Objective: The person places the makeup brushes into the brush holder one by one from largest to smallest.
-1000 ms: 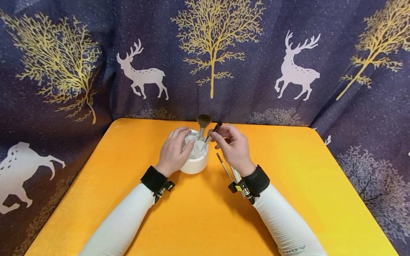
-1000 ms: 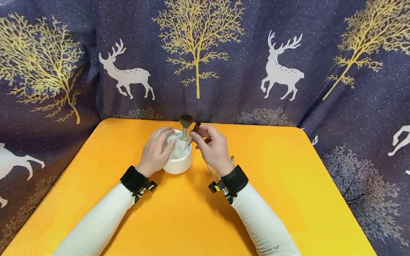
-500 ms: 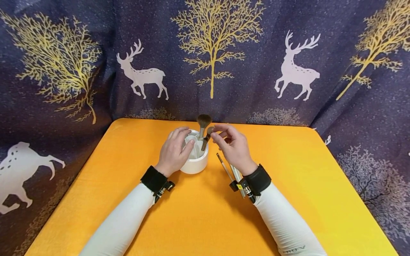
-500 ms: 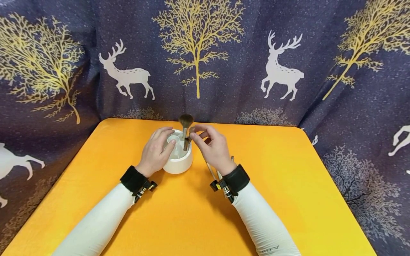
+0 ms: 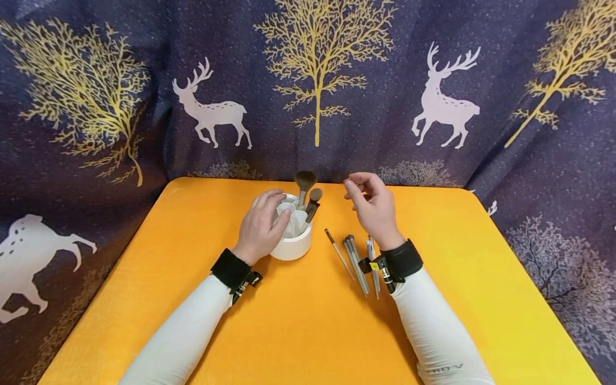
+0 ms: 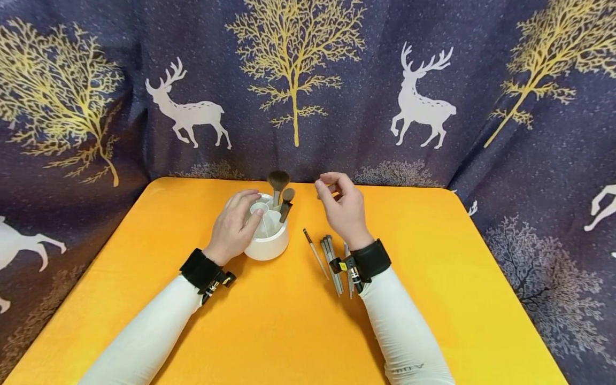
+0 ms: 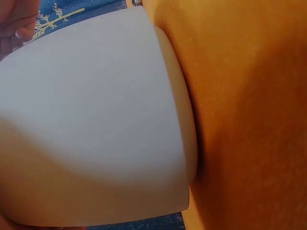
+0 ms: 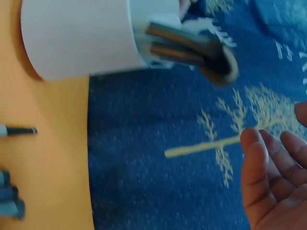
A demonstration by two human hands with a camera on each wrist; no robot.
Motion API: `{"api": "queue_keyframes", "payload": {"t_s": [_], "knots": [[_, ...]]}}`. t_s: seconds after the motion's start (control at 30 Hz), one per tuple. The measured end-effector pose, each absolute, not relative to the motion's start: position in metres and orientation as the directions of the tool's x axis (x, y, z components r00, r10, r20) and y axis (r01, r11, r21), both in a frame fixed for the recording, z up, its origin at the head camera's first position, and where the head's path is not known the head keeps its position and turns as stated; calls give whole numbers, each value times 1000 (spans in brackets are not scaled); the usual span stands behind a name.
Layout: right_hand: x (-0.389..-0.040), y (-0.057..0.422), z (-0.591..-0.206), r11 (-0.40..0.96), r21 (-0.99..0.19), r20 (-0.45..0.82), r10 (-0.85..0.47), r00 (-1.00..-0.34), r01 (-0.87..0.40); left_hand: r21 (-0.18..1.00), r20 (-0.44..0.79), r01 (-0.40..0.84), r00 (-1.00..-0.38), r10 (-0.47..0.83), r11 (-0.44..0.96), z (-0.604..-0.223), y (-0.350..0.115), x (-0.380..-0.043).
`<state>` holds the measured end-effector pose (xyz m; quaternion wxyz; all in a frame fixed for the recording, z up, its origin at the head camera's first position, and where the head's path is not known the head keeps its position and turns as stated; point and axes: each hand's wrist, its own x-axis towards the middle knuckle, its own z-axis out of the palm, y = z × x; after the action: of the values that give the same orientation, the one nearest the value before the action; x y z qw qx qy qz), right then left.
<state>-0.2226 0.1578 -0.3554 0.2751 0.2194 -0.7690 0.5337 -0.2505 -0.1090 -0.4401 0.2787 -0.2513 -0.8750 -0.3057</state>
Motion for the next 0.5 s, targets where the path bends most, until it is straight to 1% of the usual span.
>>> {"api": "queue_keyframes", "payload": {"t_s": [0.13,0.23,0.5], "knots": [[-240,178,-367,376,-730,617,6,-787,-570,395,645,614,-715,270,684,-440,-109,-251],[-251,191,-375,412,-744,584,19,-812,-526,395,651,618,-710,267,680,-440,-109,-251],[-255,204,-378,487,-754,516,25,-857,-440,395,650,613,-713,264,684,-440,-108,-251]]}}
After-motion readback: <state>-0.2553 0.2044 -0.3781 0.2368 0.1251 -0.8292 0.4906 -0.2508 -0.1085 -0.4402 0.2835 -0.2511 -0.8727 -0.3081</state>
